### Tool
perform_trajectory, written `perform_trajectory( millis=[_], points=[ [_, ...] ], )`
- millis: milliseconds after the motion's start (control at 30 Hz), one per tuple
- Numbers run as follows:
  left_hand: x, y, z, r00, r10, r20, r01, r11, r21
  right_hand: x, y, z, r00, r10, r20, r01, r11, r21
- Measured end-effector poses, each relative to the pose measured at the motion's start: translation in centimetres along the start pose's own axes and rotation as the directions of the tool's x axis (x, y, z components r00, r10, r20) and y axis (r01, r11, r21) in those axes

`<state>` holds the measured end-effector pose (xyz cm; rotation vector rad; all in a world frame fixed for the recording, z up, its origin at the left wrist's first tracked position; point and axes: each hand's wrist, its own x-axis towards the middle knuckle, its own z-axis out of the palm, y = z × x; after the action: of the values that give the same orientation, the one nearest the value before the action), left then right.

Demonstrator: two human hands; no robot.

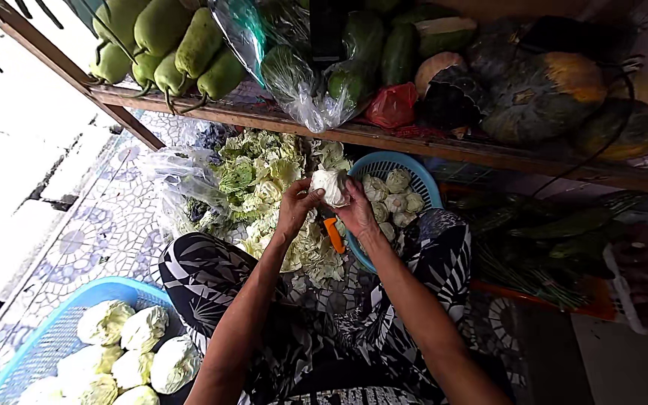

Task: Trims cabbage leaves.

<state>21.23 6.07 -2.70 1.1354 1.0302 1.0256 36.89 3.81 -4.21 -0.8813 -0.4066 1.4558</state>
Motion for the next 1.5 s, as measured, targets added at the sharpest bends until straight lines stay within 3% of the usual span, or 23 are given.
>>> perform_trajectory(
  millis=[167,300,400,467,500,567,633,767,800,900,967,1033,1100,1167,1233,1267,1333,1367,1433,1500],
  points=[
    [0.2,0.4,-0.4,0.993,-0.075,-0.096,0.046,0.961,-0.274,0.1,-0.3,-0.1,0.997,-0.077,-0.018,0.076,0.997,-0.003],
    [0.3,0.6,-0.2,0.961,-0.156,-0.226,0.103,0.968,-0.228,0.0,-0.2,-0.2,0.988,-0.158,0.003,0.157,0.986,-0.054],
    [0.3,0.7,-0.2,0.962,-0.271,-0.018,0.260,0.937,-0.233,0.0,0.3,-0.4,0.961,-0.264,0.083,0.277,0.923,-0.266],
    [0.2,0.8,0.2,0.964,-0.249,0.093,0.266,0.912,-0.311,0.1,-1.1,-0.3,0.934,-0.272,0.233,0.355,0.789,-0.502],
    [0.4,0.8,0.1,0.969,-0.233,0.085,0.248,0.903,-0.352,0.5,-3.0,0.0,0.916,-0.270,0.296,0.401,0.650,-0.646],
    [0.7,0.7,-0.5,0.976,-0.214,0.037,0.211,0.896,-0.390,2.9,-7.0,0.3,0.879,-0.390,0.276,0.418,0.347,-0.840],
    [0.8,0.6,-0.6,0.976,-0.218,0.011,0.202,0.885,-0.420,6.3,-11.3,-0.5,0.809,-0.572,0.134,0.264,0.152,-0.952],
    [0.3,2.0,-0.5,0.958,-0.284,0.039,0.252,0.771,-0.584,11.8,-19.2,-4.3,0.601,-0.793,-0.098,-0.161,-0.001,-0.987],
    [0.4,2.3,-0.6,0.958,-0.278,0.074,0.261,0.734,-0.627,12.9,-20.7,-5.6,0.601,-0.796,-0.079,-0.205,-0.057,-0.977],
    [0.3,2.7,-0.7,0.956,-0.262,0.134,0.279,0.662,-0.696,14.2,-23.6,-8.9,0.736,-0.677,-0.025,-0.238,-0.225,-0.945],
    [0.3,3.1,-0.4,0.949,-0.295,0.111,0.284,0.651,-0.704,14.7,-24.9,-10.4,0.786,-0.619,-0.005,-0.244,-0.302,-0.922],
    [0.2,3.4,-0.3,0.945,-0.314,0.094,0.287,0.655,-0.700,14.8,-25.9,-11.1,0.797,-0.603,0.035,-0.234,-0.361,-0.903],
    [0.2,3.2,-0.4,0.948,-0.299,0.109,0.286,0.650,-0.704,14.6,-26.5,-11.1,0.766,-0.641,0.053,-0.210,-0.328,-0.921],
    [0.4,3.0,-0.4,0.946,-0.300,0.120,0.293,0.640,-0.711,13.6,-26.2,-10.1,0.662,-0.747,0.050,-0.151,-0.199,-0.968],
    [0.5,2.8,-0.1,0.941,-0.320,0.105,0.295,0.634,-0.715,10.8,-24.3,-7.9,0.555,-0.832,0.018,0.052,0.013,-0.999],
    [0.5,2.8,0.1,0.940,-0.328,0.092,0.293,0.641,-0.709,9.0,-22.6,-6.8,0.539,-0.842,0.007,0.183,0.109,-0.977],
    [0.4,2.7,0.5,0.944,-0.321,0.072,0.285,0.689,-0.666,4.4,-17.5,-4.4,0.585,-0.810,0.052,0.389,0.224,-0.893],
    [0.5,2.6,0.7,0.951,-0.302,0.068,0.275,0.727,-0.629,2.0,-14.4,-2.8,0.614,-0.778,0.137,0.478,0.227,-0.848],
    [0.3,2.1,1.4,0.966,-0.247,0.069,0.244,0.798,-0.551,-1.6,-7.6,0.1,0.668,-0.630,0.397,0.586,0.117,-0.801],
    [-0.5,1.2,2.6,0.975,-0.221,-0.009,0.178,0.810,-0.559,-2.2,-0.9,1.4,0.627,-0.449,0.636,0.662,-0.123,-0.740]
  ],
)
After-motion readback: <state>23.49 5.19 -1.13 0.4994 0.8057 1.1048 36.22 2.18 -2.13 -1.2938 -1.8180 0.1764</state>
